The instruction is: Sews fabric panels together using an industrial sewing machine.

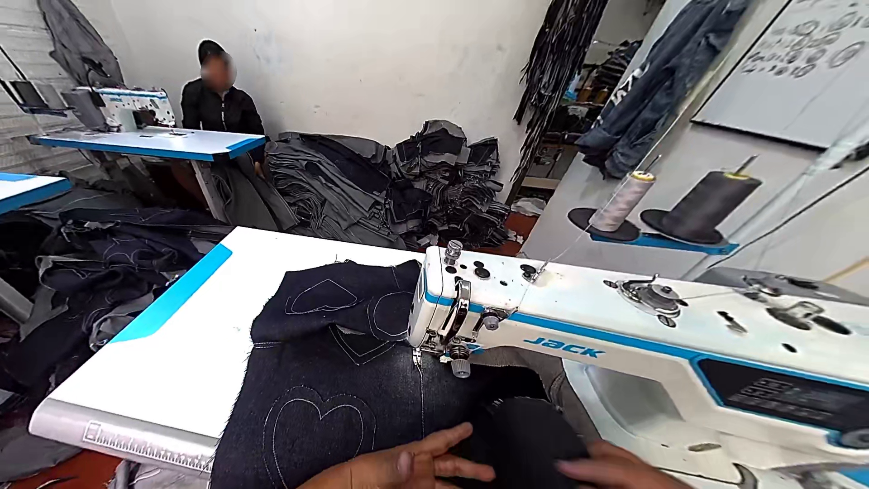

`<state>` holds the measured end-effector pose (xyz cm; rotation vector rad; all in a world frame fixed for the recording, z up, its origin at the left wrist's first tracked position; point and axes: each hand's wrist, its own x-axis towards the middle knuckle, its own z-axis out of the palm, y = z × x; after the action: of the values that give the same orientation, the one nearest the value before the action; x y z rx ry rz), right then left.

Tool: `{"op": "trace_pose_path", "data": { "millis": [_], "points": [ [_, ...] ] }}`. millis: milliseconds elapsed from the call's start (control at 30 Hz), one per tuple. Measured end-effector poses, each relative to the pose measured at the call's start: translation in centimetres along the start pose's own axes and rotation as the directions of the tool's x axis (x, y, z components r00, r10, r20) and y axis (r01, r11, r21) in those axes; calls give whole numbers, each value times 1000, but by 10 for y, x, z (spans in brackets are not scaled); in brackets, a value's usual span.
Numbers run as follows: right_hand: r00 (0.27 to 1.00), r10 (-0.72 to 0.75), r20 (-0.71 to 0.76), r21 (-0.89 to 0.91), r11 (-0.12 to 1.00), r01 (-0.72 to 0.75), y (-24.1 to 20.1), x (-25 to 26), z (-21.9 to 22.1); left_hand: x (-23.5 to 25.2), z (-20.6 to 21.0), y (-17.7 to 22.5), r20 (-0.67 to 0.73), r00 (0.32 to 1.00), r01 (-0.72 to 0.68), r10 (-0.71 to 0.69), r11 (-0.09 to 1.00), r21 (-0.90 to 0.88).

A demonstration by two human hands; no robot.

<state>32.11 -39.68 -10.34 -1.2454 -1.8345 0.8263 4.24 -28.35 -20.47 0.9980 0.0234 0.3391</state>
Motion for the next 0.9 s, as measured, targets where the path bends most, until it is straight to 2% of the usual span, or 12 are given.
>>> {"op": "trace_pose_path", "data": {
  "millis": [100, 200, 267, 333, 400, 467, 533, 567, 633, 667, 767, 900],
  "points": [
    [998, 34, 46, 13, 999, -35, 27, 26, 31, -13, -14, 14, -204, 978, 48, -40, 998, 34],
    [989, -124, 76, 177, 978, 109, 29, 38, 39, -18, -17, 18, -460, 886, 136, -64, 983, 126],
    [966, -232, 118, 271, 943, 193, 17, 50, 35, -18, -20, 18, -443, 896, 99, -32, 987, 129],
    [967, -231, 109, 280, 940, 193, 17, 59, 33, -20, -14, 23, -409, 912, 61, -34, 997, 54],
    [987, -143, 78, 206, 971, 125, 37, 65, 36, -17, -8, 29, -524, 851, 72, -37, 996, 47],
    [1000, -17, 24, 5, 1000, 17, 61, 71, 47, -10, -19, 33, -690, 722, 172, 51, 953, 250],
    [996, 2, -92, -209, 978, -22, 88, 81, 66, 0, -35, 36, -797, 584, 393, 153, 806, 443],
    [986, -19, -163, -278, 960, -27, 100, 85, 79, 0, -42, 38, -811, 554, 494, 187, 710, 501],
    [966, -33, -257, -322, 945, -54, 113, 89, 105, -5, -52, 45, -818, 522, 630, 241, 538, 560],
    [962, -21, -273, -329, 941, -73, 111, 89, 117, -8, -56, 50, -827, 503, 669, 252, 492, 557],
    [967, 43, -251, -370, 919, -136, 93, 85, 135, -17, -61, 61, -870, 449, 712, 203, 506, 486],
    [969, 61, -240, -445, 880, -166, 93, 86, 131, -16, -59, 63, -871, 480, 707, 105, 542, 455]
  ]
}}
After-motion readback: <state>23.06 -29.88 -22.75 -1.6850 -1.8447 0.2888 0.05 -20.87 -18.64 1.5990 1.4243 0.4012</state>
